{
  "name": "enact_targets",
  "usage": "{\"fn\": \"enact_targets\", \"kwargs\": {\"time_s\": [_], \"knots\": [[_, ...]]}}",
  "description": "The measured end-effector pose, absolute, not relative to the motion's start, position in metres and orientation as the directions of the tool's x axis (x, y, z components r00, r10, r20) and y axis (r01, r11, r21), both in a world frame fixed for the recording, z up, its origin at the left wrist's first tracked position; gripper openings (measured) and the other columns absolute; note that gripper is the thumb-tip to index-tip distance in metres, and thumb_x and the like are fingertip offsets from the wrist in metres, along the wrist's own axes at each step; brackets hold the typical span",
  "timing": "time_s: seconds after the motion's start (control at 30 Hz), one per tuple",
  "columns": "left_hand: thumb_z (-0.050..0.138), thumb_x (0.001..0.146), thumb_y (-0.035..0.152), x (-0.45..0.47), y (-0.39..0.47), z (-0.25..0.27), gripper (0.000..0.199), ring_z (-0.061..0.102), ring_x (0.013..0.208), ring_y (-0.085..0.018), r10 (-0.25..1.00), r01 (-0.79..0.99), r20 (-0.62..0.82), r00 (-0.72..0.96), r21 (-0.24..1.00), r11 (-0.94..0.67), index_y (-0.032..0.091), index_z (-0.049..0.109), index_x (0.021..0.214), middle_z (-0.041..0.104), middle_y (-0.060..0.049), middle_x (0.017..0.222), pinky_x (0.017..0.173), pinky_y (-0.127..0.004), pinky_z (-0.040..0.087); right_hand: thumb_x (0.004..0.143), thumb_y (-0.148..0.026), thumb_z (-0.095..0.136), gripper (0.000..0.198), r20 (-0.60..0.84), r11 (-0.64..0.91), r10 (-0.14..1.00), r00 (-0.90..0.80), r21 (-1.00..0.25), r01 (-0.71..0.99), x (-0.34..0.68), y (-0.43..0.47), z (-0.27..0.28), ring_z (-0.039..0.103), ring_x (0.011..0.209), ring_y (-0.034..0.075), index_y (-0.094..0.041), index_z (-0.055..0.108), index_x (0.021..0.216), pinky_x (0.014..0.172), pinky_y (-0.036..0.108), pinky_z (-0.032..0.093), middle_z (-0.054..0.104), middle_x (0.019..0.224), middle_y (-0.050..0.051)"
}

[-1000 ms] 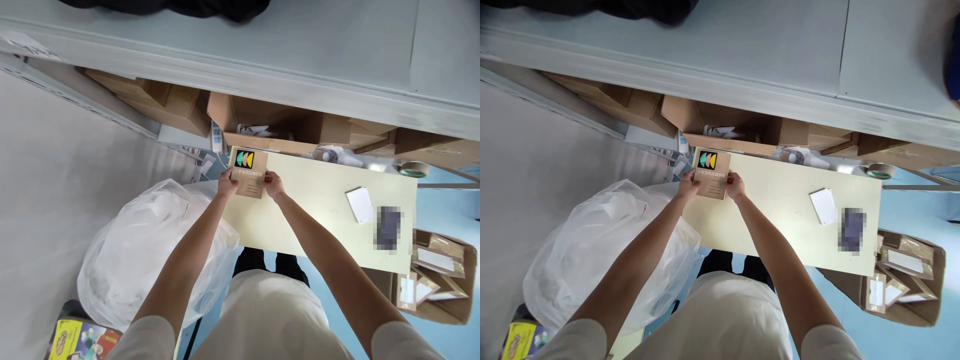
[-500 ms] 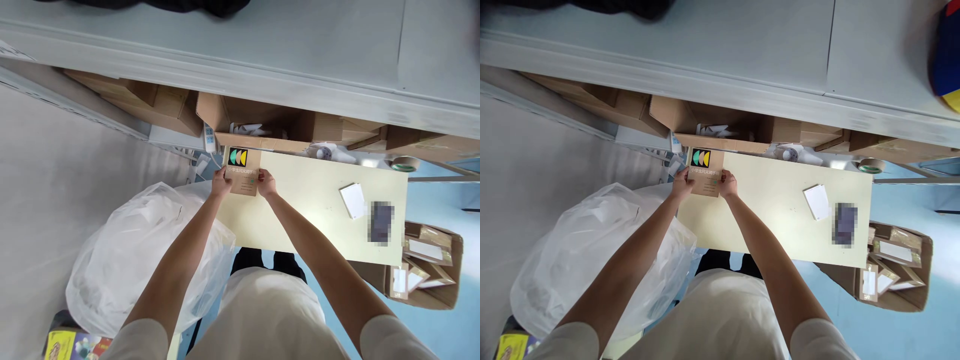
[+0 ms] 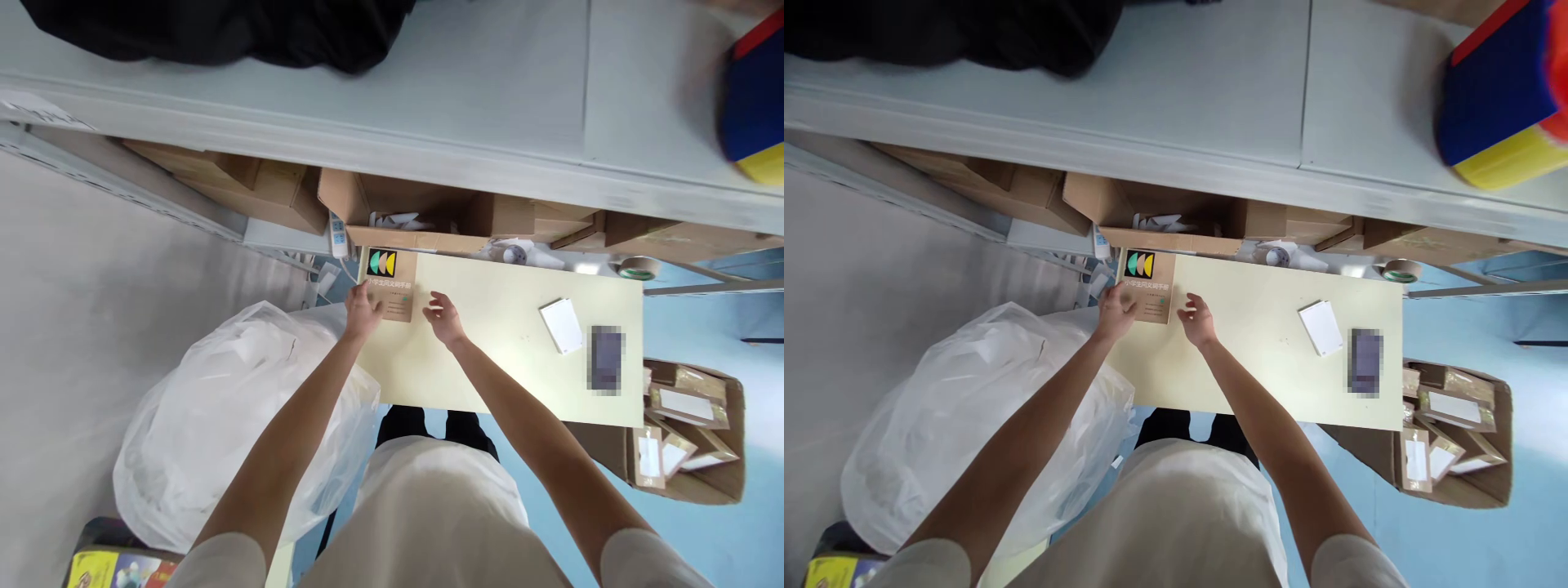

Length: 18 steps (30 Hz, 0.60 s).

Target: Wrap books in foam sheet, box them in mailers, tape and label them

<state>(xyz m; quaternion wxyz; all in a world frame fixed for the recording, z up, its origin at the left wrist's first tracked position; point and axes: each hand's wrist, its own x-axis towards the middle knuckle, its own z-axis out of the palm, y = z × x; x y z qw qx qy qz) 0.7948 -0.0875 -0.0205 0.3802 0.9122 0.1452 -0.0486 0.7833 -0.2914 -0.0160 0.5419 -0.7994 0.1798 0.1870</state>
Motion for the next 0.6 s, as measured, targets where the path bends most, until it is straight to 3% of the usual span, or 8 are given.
{"fn": "enact_targets", "kwargs": {"time_s": [0.17,0.3,0.43,0.5,0.6], "knots": [[0.061,0.079,0.027,0.793,-0.142,0.05,0.041,0.061,0.102,-0.023,-0.262,0.026,-0.196,0.945,0.843,-0.538,0.019,0.055,0.119,0.061,-0.011,0.113,0.091,-0.041,0.049,0.079,-0.038,0.059,0.037,-0.305,-0.31,-0.042,0.951,-0.901,-0.302,0.745,-0.381,0.057,0.061,0.068,0.013,-0.02,0.058,0.111,0.067,0.033,0.055,0.062,0.093,0.005],[0.061,0.081,0.034,0.805,-0.203,0.122,0.043,0.064,0.09,-0.018,-0.491,-0.146,-0.065,0.869,0.913,-0.38,0.022,0.055,0.121,0.064,-0.008,0.108,0.08,-0.035,0.054,0.081,-0.041,0.06,0.034,0.023,-0.453,-0.168,0.986,-0.89,-0.056,0.752,-0.471,0.142,0.061,0.064,0.013,-0.02,0.06,0.107,0.06,0.029,0.053,0.064,0.086,0.004],[0.065,0.078,0.043,0.837,-0.276,0.19,0.048,0.062,0.097,-0.02,-0.489,-0.306,0.144,0.861,0.913,-0.269,0.021,0.057,0.119,0.059,-0.011,0.118,0.079,-0.033,0.054,0.077,-0.046,0.064,0.037,0.317,-0.58,-0.348,0.882,-0.812,0.063,0.807,-0.552,0.213,0.06,0.065,0.013,-0.02,0.06,0.103,0.06,0.029,0.053,0.063,0.088,0.004],[0.064,0.079,0.048,0.86,-0.316,0.216,0.054,0.059,0.105,-0.021,-0.41,-0.327,0.197,0.891,0.903,-0.278,0.019,0.054,0.123,0.051,-0.014,0.129,0.085,-0.034,0.052,0.074,-0.05,0.066,0.047,0.348,-0.561,-0.41,0.843,-0.825,0.068,0.845,-0.581,0.233,0.061,0.07,0.015,-0.02,0.058,0.11,0.062,0.032,0.055,0.063,0.096,0.006],[0.06,0.082,0.051,0.899,-0.373,0.242,0.062,0.051,0.12,-0.025,-0.297,-0.258,0.15,0.943,0.894,-0.365,0.017,0.045,0.132,0.043,-0.017,0.138,0.099,-0.038,0.044,0.072,-0.053,0.067,0.058,0.292,-0.517,-0.396,0.87,-0.855,0.052,0.901,-0.604,0.242,0.061,0.091,0.022,-0.018,0.055,0.117,0.073,0.039,0.056,0.06,0.108,0.011]]}}
